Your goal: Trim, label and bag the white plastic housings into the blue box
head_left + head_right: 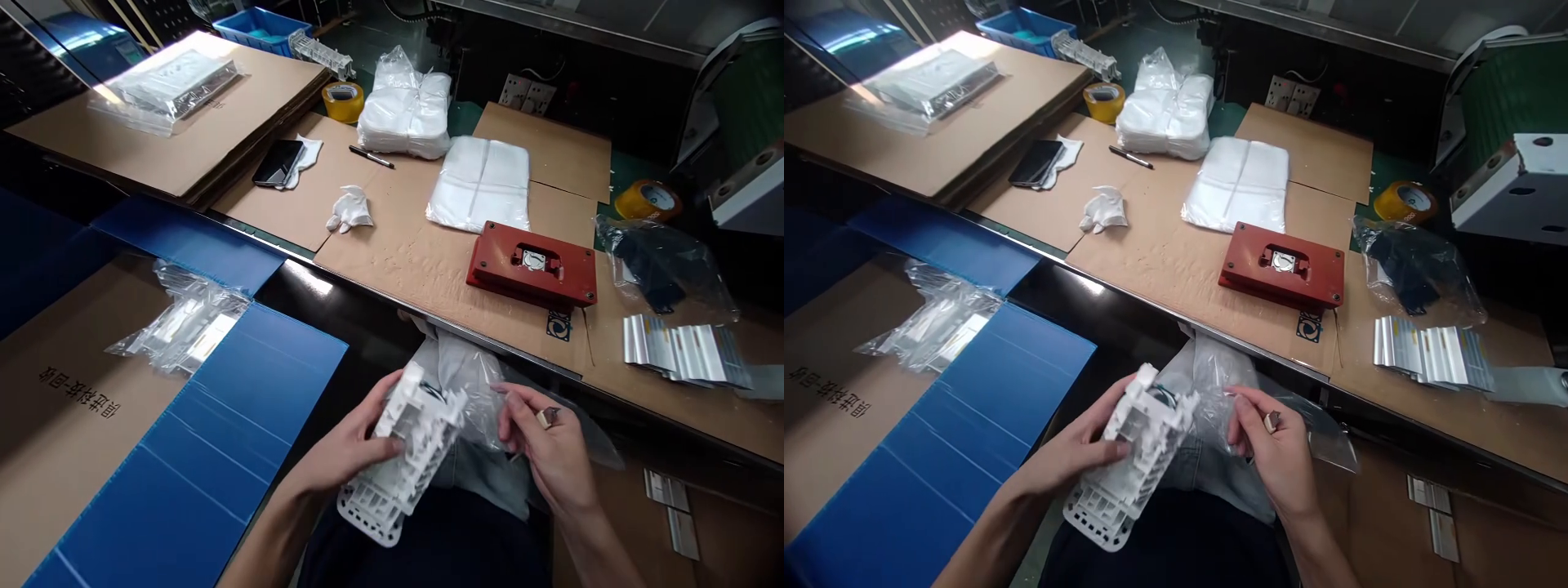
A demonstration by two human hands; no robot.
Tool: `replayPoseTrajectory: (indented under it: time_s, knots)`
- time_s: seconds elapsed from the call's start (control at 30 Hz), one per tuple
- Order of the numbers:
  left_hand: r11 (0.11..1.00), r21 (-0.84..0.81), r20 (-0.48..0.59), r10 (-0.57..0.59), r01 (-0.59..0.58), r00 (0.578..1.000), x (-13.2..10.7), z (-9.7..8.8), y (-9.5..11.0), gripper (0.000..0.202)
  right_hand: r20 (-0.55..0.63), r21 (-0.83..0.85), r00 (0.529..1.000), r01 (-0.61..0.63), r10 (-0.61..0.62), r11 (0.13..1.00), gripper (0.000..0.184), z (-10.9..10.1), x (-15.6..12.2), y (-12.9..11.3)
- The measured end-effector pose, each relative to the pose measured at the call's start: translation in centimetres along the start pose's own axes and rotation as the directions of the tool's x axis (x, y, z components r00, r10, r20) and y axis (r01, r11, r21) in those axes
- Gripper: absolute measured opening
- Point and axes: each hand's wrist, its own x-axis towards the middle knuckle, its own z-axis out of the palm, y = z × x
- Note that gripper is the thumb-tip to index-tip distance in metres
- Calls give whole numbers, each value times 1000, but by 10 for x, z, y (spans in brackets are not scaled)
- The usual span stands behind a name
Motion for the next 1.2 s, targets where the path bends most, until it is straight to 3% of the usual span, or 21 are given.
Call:
replayPoseTrajectory:
  time_s: [0.1, 0.2, 0.27, 0.4, 0.47, 0.53, 0.6, 0.67, 0.77, 0.83, 1.03, 1.17, 1.2]
  knots:
    - [958, 287, 42, 10, -22, 999, -2, 10, 13, 97, 117, -218, 990, 98, -74, 971, 33, 2, 4, -1]
    - [892, 442, 33, 88, -94, 996, 6, 21, 12, 104, 301, -397, 945, 244, -126, 885, 32, 1, 8, -10]
    - [860, 495, 51, 118, -127, 992, 14, 26, 7, 104, 444, -463, 883, 369, -149, 806, 29, -2, 10, -20]
    - [843, 517, 71, 126, -145, 989, 22, 30, 1, 96, 688, -464, 716, 560, -118, 687, 28, -5, 10, -40]
    - [833, 528, 63, 156, -165, 986, 23, 31, 1, 90, 760, -432, 642, 613, -100, 662, 27, -4, 9, -48]
    - [813, 547, 71, 196, -202, 978, 24, 31, 1, 75, 796, -402, 597, 640, -95, 655, 24, -4, 9, -53]
    - [795, 572, 82, 191, -203, 978, 25, 28, 1, 60, 801, -398, 590, 650, -100, 647, 22, -7, 10, -56]
    - [822, 550, 65, 131, -145, 989, 28, 23, -1, 56, 784, -438, 613, 654, -93, 617, 21, -14, 12, -57]
    - [920, 386, 13, 63, -63, 998, 33, 15, -6, 59, 728, -545, 683, 630, -61, 553, 25, -23, 15, -52]
    - [961, 268, -19, 77, -69, 997, 36, 14, -10, 57, 713, -564, 700, 609, -44, 558, 28, -20, 14, -45]
    - [992, 57, -194, 125, -116, 973, 41, 25, -21, 49, 778, -399, 617, 629, -116, 668, 24, 20, -5, -22]
    - [991, -68, -310, 87, -113, 947, 41, 26, -25, 51, 797, -379, 579, 703, -174, 601, 13, 37, -18, -15]
    - [987, -113, -334, 74, -118, 940, 41, 25, -26, 50, 795, -395, 582, 713, -173, 580, 20, 39, -19, -14]
